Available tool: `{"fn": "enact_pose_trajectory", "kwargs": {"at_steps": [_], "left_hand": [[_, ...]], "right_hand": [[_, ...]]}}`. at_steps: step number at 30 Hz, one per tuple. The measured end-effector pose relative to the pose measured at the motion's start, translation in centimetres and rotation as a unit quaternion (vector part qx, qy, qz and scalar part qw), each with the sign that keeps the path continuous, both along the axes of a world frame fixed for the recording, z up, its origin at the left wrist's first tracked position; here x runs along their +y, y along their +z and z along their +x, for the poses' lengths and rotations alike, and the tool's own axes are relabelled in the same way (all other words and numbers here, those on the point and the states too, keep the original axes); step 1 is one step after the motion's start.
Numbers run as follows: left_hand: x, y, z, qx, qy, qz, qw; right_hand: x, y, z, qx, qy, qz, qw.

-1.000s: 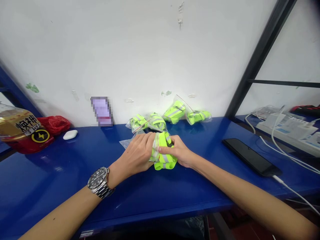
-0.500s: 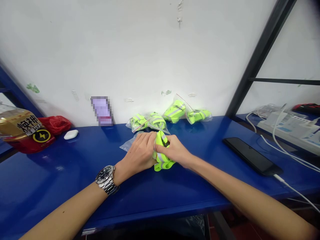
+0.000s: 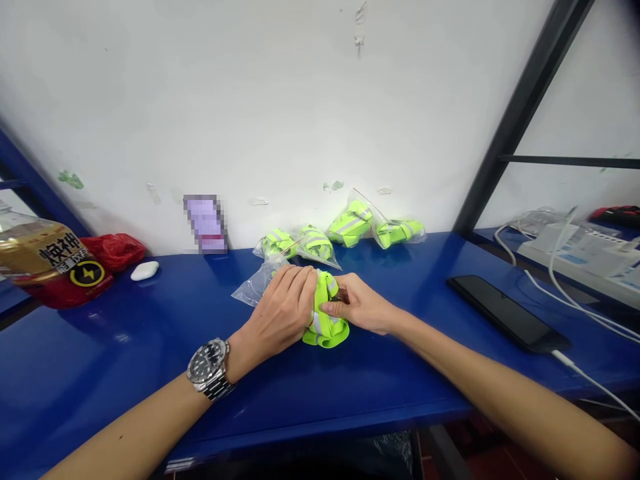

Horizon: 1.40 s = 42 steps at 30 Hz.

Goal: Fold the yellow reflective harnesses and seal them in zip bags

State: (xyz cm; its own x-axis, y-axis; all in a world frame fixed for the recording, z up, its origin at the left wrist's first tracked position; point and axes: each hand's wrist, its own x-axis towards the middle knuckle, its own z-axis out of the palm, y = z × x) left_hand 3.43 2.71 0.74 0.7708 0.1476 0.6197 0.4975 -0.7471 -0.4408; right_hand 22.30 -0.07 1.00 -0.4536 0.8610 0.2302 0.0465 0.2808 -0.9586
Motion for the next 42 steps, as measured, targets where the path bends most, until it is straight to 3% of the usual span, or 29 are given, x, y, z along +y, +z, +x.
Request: {"fn": "enact_pose_trajectory", "kwargs": {"at_steps": [5, 11, 15, 21, 23, 29, 36, 42], "left_hand": [[-0.3, 0.1, 0.1, 0.013, -0.005, 0.019, 1.0], [-0.3, 0.0, 0.3, 0.003, -0.019, -0.001, 1.0], [0.0, -0.3, 0.4, -0.02, -0.019, -0.02, 0.999], [0.2, 0.5, 0.4, -0.001, 0.009, -0.041, 0.999], [0.1, 1.1, 0.3, 0.006, 0.023, -0.05, 0.998], [0.0, 2.0, -0.1, -0.042, 0.061, -0.075, 0.994], [0.3, 0.8, -0.3, -0.039, -0.018, -0.053, 0.998], [-0.2, -0.2, 0.1, -0.021, -0.058, -0.056, 0.997]], "right_hand": [[-0.1, -1.1, -1.7, -0.099, -0.184, 0.091, 0.974], [-0.7, -0.3, -2.7, -0.237, -0.259, 0.137, 0.926], [-0.7, 0.1, -3.1, -0.305, -0.267, 0.16, 0.9], [0.2, 0.5, -1.6, -0.311, -0.232, 0.224, 0.894], [0.3, 0.9, -0.8, -0.347, -0.243, 0.256, 0.869], [-0.8, 0.8, -0.1, -0.479, -0.225, 0.399, 0.749], [-1.6, -1.2, -0.9, -0.495, -0.234, 0.519, 0.657], [-1.5, -2.2, -1.7, -0.503, -0.23, 0.556, 0.621]]}}
